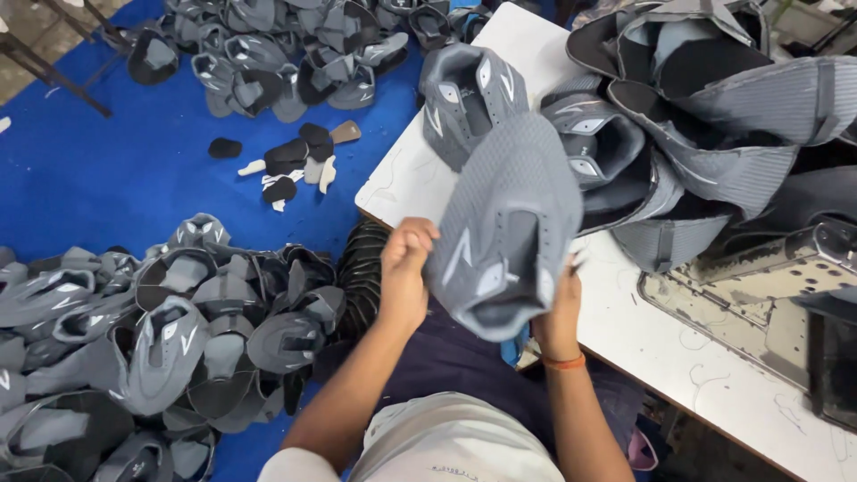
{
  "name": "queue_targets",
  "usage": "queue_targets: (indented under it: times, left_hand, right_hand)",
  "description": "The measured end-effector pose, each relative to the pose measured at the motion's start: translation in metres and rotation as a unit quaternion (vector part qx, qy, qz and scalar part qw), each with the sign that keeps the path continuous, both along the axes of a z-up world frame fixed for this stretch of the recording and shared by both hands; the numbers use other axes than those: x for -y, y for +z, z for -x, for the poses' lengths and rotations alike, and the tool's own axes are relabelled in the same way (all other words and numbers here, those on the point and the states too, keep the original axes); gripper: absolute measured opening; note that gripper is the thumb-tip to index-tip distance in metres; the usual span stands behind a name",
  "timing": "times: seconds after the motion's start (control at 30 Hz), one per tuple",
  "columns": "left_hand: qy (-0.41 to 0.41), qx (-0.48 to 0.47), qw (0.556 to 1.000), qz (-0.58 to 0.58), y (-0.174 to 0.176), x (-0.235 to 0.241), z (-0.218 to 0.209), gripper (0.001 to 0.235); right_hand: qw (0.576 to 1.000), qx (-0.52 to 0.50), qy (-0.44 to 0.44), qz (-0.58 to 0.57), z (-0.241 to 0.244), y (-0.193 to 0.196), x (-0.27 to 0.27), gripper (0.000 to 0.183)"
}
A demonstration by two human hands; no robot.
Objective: The person trims excess material from shoe uppers using shears, handling them one at a time. They turn each upper over to reach different edges and then place the finished piece onto a pile on the table.
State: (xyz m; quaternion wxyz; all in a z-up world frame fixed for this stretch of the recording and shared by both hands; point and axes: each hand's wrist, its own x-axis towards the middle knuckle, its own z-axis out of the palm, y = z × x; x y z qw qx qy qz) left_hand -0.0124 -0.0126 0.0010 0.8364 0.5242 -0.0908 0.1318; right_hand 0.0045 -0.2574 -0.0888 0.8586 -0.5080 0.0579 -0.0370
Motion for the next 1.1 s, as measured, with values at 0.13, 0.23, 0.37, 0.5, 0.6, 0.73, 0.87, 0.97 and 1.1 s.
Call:
queue_targets:
  times: [0.13,0.23,0.37,0.5,0.6,0.73,0.87,0.97,1.1]
  left_hand:
    - [0.172,-0.023,0.981,0.087,0.024,0.004,-0.016,0.024]
    - [0.23,0.008,0.968,-0.098,0.043,0.008,-0.016,0.023]
    - [0.243,0.117,0.938,-0.216,0.039,0.029,-0.015,0.024]
    - [0.23,0.122,0.941,-0.216,0.035,0.048,-0.009,0.023]
    - [0.238,0.168,0.928,-0.235,0.039,0.051,-0.005,0.024]
    - [0.219,0.189,0.933,-0.215,0.026,0.055,-0.003,0.022]
    - [0.226,0.205,0.927,-0.218,0.013,0.058,-0.001,0.019]
    - [0.236,0.21,0.922,-0.223,0.007,0.059,-0.001,0.018]
    - [0.242,0.225,0.912,-0.244,0.003,0.057,-0.001,0.019]
  right_hand:
    - [0.932,-0.061,-0.013,0.356,0.015,0.051,-0.005,0.039]
    - [0.888,0.008,-0.045,0.458,0.038,0.103,-0.008,0.027]
    - [0.837,0.102,0.003,0.538,0.063,0.153,-0.033,0.025]
    - [0.784,0.109,0.026,0.611,0.065,0.182,-0.063,0.038]
    - [0.783,0.136,0.021,0.606,0.061,0.181,-0.067,0.037]
    - [0.777,0.154,0.014,0.61,0.057,0.18,-0.07,0.036]
    - [0.797,0.154,0.023,0.584,0.051,0.172,-0.068,0.024]
    - [0.824,0.136,0.042,0.548,0.047,0.167,-0.066,0.015]
    - [0.855,0.097,0.074,0.505,0.047,0.164,-0.065,0.014]
